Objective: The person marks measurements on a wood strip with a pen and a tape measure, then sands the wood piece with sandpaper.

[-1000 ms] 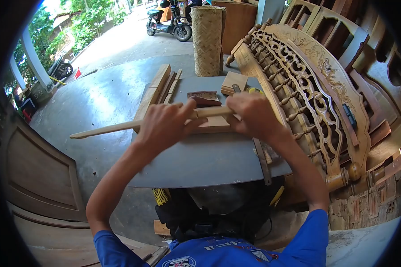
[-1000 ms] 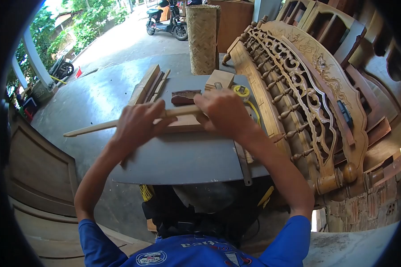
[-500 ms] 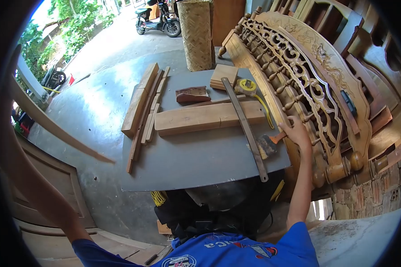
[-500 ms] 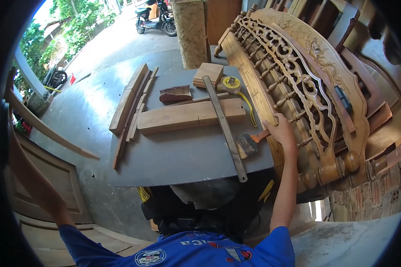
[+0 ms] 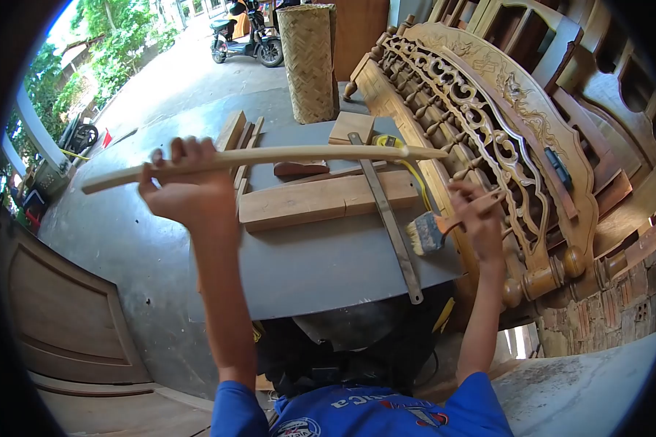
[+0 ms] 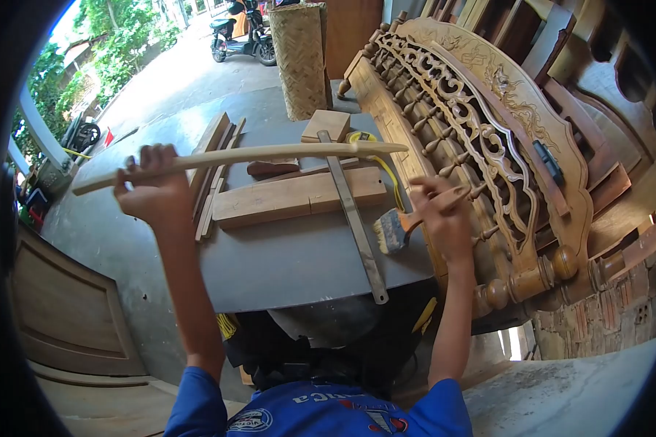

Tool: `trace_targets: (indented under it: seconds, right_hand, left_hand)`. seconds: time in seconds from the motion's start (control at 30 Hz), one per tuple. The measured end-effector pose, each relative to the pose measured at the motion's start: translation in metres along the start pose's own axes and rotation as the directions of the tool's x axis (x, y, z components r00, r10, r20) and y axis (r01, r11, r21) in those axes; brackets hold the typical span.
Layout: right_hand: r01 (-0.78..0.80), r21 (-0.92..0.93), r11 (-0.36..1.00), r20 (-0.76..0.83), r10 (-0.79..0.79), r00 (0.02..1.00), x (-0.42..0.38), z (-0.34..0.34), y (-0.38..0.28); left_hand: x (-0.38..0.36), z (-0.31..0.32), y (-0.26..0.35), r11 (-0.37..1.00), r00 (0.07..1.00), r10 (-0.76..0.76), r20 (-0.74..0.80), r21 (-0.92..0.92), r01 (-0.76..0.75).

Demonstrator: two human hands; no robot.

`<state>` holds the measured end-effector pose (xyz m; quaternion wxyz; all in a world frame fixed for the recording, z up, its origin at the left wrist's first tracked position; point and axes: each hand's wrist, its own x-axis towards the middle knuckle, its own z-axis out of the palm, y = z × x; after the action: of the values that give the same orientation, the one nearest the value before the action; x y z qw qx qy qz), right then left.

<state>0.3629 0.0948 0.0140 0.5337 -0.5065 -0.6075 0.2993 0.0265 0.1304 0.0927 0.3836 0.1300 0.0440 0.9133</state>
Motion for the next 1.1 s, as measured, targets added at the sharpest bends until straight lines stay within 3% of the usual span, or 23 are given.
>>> trace_targets:
  seconds: [0.07,0.17,0.2,0.33,0.43,0.47,0.57,0.63,0.67,0.73,0.77,0.8,0.87,0.9,0.97,1.03,1.1]
  right_hand:
    - [0.007,-0.069,0.998,0.193,0.006,0.981,-0.008,0.006,0.000]
    - [0.019,-0.125,0.992,0.288,0.018,0.957,-0.012,0.007,-0.001]
    - [-0.052,-0.069,0.996,0.238,0.067,0.969,-0.014,0.006,-0.003]
    - [-0.090,0.328,0.940,-0.031,0.106,0.994,-0.014,-0.005,0.002]
    - [-0.114,0.556,0.823,-0.017,0.148,0.989,-0.013,-0.019,0.003]
    - [-0.134,0.585,0.800,-0.005,0.168,0.986,-0.014,-0.016,-0.001]
    - [-0.030,0.544,0.838,0.016,0.026,1.000,-0.023,-0.005,-0.002]
    - [0.097,0.531,0.842,-0.230,0.034,0.973,-0.018,-0.007,-0.010]
    - [0.142,0.512,0.847,-0.340,0.048,0.939,-0.013,-0.015,-0.025]
    - [0.303,0.358,0.883,-0.655,0.006,0.756,0.007,-0.039,-0.050]
    - [0.370,0.393,0.842,-0.669,-0.014,0.743,0.014,-0.049,-0.069]
    - [0.433,0.425,0.795,-0.684,-0.031,0.729,0.018,-0.061,-0.087]
    - [0.391,0.438,0.809,-0.500,-0.143,0.854,0.025,-0.096,-0.102]
    - [0.368,0.439,0.819,-0.389,-0.196,0.900,0.027,-0.105,-0.109]
    - [0.393,0.312,0.865,-0.373,-0.269,0.888,0.032,-0.103,-0.121]
    - [0.440,0.267,0.857,-0.311,-0.356,0.881,0.039,-0.094,-0.133]
    - [0.519,0.210,0.828,-0.282,-0.457,0.843,0.049,-0.083,-0.147]
  left_hand:
    - [-0.017,-0.007,-0.026,0.999,0.997,-0.035,-0.068,0.000,0.035]
    - [-0.031,-0.015,-0.041,0.994,0.994,-0.094,-0.049,-0.062,0.091]
    - [-0.032,-0.017,-0.041,0.988,0.992,-0.121,-0.042,-0.106,0.116]
    - [-0.024,-0.024,-0.035,0.956,0.974,-0.214,0.067,-0.189,0.223]
    - [-0.019,-0.030,-0.029,0.936,0.957,-0.265,0.121,-0.206,0.285]
    - [-0.021,-0.032,-0.029,0.931,0.954,-0.273,0.128,-0.215,0.295]
    - [-0.036,-0.037,-0.037,0.911,0.933,-0.324,0.155,-0.215,0.352]
    - [-0.052,-0.031,-0.041,0.899,0.918,-0.379,0.117,-0.190,0.395]
    - [-0.054,-0.044,-0.041,0.855,0.839,-0.430,0.333,-0.148,0.497]
    - [-0.078,-0.021,-0.026,0.778,0.775,-0.618,0.132,0.241,0.580]
    - [-0.089,-0.010,-0.016,0.677,0.742,-0.671,0.006,0.413,0.609]
    - [-0.091,-0.012,0.002,0.501,0.633,-0.773,0.054,0.664,0.555]
    - [-0.084,-0.018,0.041,0.092,0.365,-0.931,0.009,0.974,0.209]
    - [-0.080,-0.007,0.051,0.155,0.389,-0.908,0.157,0.987,-0.037]
    - [-0.083,0.018,0.074,0.243,0.331,-0.838,0.434,0.840,-0.486]
    - [-0.079,0.054,0.057,0.384,0.289,-0.733,0.616,0.726,-0.571]
    - [-0.078,0.090,0.021,0.525,0.143,-0.712,0.687,0.657,-0.541]
